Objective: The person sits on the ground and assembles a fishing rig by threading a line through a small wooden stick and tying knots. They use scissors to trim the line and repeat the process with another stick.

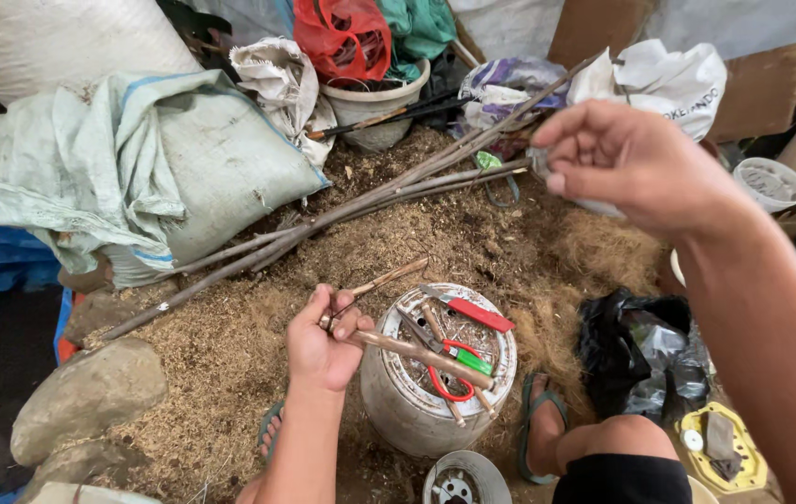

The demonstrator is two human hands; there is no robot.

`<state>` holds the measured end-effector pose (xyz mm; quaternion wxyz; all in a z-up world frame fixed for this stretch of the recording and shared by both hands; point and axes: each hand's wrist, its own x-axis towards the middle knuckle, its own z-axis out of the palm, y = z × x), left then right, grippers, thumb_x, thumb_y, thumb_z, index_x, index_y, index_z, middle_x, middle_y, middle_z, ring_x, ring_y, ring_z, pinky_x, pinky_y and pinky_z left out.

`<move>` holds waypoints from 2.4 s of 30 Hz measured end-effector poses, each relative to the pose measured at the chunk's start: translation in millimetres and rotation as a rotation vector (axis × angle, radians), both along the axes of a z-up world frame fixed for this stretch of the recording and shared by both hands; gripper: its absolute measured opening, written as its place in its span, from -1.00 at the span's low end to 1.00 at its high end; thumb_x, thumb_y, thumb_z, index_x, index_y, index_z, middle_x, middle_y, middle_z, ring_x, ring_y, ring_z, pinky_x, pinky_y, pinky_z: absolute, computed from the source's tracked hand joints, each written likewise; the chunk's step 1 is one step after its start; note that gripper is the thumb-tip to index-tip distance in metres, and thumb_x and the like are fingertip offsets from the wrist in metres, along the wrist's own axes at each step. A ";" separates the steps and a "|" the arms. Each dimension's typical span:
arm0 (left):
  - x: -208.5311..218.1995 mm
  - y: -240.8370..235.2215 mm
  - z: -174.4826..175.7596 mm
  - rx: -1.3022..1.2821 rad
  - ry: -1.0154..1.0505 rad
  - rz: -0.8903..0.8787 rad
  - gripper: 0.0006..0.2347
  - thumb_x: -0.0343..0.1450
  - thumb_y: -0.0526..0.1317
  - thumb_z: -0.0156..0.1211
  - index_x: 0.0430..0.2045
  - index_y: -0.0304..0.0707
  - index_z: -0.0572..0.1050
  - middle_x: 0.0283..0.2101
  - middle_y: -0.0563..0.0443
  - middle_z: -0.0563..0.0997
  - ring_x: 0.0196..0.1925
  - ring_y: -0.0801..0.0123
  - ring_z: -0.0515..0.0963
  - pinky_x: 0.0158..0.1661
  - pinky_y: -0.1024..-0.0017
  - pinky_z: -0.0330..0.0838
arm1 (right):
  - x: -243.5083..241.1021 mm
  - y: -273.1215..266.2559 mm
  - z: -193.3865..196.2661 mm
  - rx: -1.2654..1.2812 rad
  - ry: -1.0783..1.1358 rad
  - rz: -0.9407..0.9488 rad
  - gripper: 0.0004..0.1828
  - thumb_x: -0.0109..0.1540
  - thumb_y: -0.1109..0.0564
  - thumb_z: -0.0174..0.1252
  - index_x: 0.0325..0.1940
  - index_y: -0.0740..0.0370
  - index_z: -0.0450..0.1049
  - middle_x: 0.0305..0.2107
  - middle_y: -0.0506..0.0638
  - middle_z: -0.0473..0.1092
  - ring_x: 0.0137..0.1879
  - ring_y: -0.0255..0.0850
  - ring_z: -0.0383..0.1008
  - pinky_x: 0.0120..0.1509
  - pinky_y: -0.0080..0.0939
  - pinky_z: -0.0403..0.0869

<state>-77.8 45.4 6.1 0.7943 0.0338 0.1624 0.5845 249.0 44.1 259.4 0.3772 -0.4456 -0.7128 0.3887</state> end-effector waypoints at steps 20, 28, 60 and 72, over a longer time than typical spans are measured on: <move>-1.4 -10.7 22.2 0.167 -0.072 0.251 -0.63 0.55 0.08 -0.03 -0.31 -0.28 0.49 -0.38 -0.13 0.62 -0.32 0.15 0.61 -0.08 0.11 0.49 | -107.3 6.8 73.1 0.256 -0.371 -0.137 -0.89 0.25 0.32 0.28 -0.13 0.33 0.58 -0.40 -0.10 0.50 -0.32 -0.45 0.46 -0.24 -0.39 0.48; 6.8 0.0 8.9 -0.086 0.076 0.330 -0.69 0.51 0.08 -0.03 -0.28 -0.19 0.39 -0.18 -0.11 0.58 -0.06 0.14 0.58 0.03 0.16 0.40 | -109.7 21.0 87.3 0.461 -0.433 -0.183 -0.91 0.31 0.27 0.30 -0.11 0.33 0.57 -0.35 -0.08 0.51 -0.27 -0.44 0.48 -0.22 -0.39 0.47; 37.8 1.6 -9.2 0.241 0.371 0.050 -0.69 0.48 -0.29 0.17 0.09 -0.39 0.35 -0.13 -0.11 0.61 -0.20 0.31 0.64 -0.17 0.41 0.56 | -161.0 -10.3 96.3 0.280 -0.394 -0.087 -0.87 0.29 0.26 0.25 -0.08 0.30 0.50 -0.39 -0.06 0.48 -0.42 -0.38 0.53 -0.38 -0.37 0.47; 23.9 -8.6 16.1 -0.010 0.817 0.053 -0.66 0.50 -0.26 0.21 0.14 -0.24 0.29 0.00 0.02 0.56 -0.07 0.51 0.57 -0.08 0.57 0.48 | -150.0 7.1 84.6 0.252 -0.353 -0.154 -0.87 0.25 0.27 0.25 -0.12 0.32 0.50 -0.41 -0.13 0.45 -0.43 -0.42 0.46 -0.38 -0.39 0.44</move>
